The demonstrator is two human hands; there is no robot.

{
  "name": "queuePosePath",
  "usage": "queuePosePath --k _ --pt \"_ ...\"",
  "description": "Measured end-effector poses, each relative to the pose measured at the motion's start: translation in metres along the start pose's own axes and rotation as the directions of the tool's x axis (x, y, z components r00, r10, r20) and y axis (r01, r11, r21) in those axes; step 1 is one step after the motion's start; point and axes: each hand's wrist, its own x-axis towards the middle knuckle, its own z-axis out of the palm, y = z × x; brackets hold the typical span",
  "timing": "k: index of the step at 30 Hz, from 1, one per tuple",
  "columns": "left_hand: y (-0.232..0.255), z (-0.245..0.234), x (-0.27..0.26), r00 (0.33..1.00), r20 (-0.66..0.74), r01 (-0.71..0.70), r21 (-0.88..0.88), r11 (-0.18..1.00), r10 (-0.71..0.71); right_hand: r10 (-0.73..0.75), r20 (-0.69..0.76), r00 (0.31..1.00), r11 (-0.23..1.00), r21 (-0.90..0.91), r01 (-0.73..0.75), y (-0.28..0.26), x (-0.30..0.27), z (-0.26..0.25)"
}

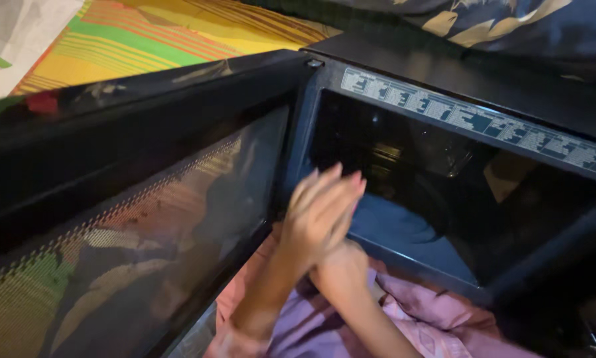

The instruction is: The person scrubs the interior and exterior surfaces of a black microwave using a purple toothbrush, then wipes the surfaces with a red cloth. The person cleans the door frame, control panel area, and interior walls and floor of the microwave.

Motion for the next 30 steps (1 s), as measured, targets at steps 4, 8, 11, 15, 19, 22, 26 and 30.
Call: queuePosePath --k 4,8,11,15,19,22,26,30 --pt "0.018 -0.014 -0.056 0.993 -0.119 -0.004 -0.094 0.996 -0.007 0.014 -0.382 0.924 0.993 0.115 0.032 -0.013 0.007 -0.047" --pt "0.025 -0.017 -0.087 0.986 -0.09 -0.155 -0.132 0.979 0.144 0.002 -0.455 0.89 1.0 0.008 0.002 -0.042 0.037 -0.052" --pt "0.033 -0.004 -0.094 0.996 -0.084 -0.041 -0.232 0.972 0.022 0.031 -0.392 0.919 0.999 -0.011 -0.038 -0.058 0.056 -0.036" --pt "0.024 0.0 -0.086 1.0 0.002 0.025 -0.246 0.969 -0.025 0.029 -0.337 0.941 0.999 -0.022 -0.039 -0.053 0.055 -0.024" --pt "0.01 0.008 -0.071 0.999 -0.01 0.042 -0.187 0.981 -0.045 0.043 -0.341 0.939 0.995 -0.067 -0.07 -0.045 0.045 -0.019" --pt "0.005 0.01 -0.067 0.999 -0.031 0.037 -0.132 0.991 -0.042 0.056 -0.312 0.948 0.996 -0.051 -0.075 -0.031 0.037 -0.017" --pt "-0.006 0.016 -0.065 0.997 -0.074 0.012 -0.121 0.993 -0.021 0.035 -0.41 0.912 0.998 -0.031 -0.052 -0.001 0.016 -0.019" --pt "-0.017 0.023 -0.07 1.0 0.001 0.016 -0.086 0.996 -0.016 0.051 -0.37 0.928 0.986 -0.13 -0.106 0.03 -0.015 -0.033"
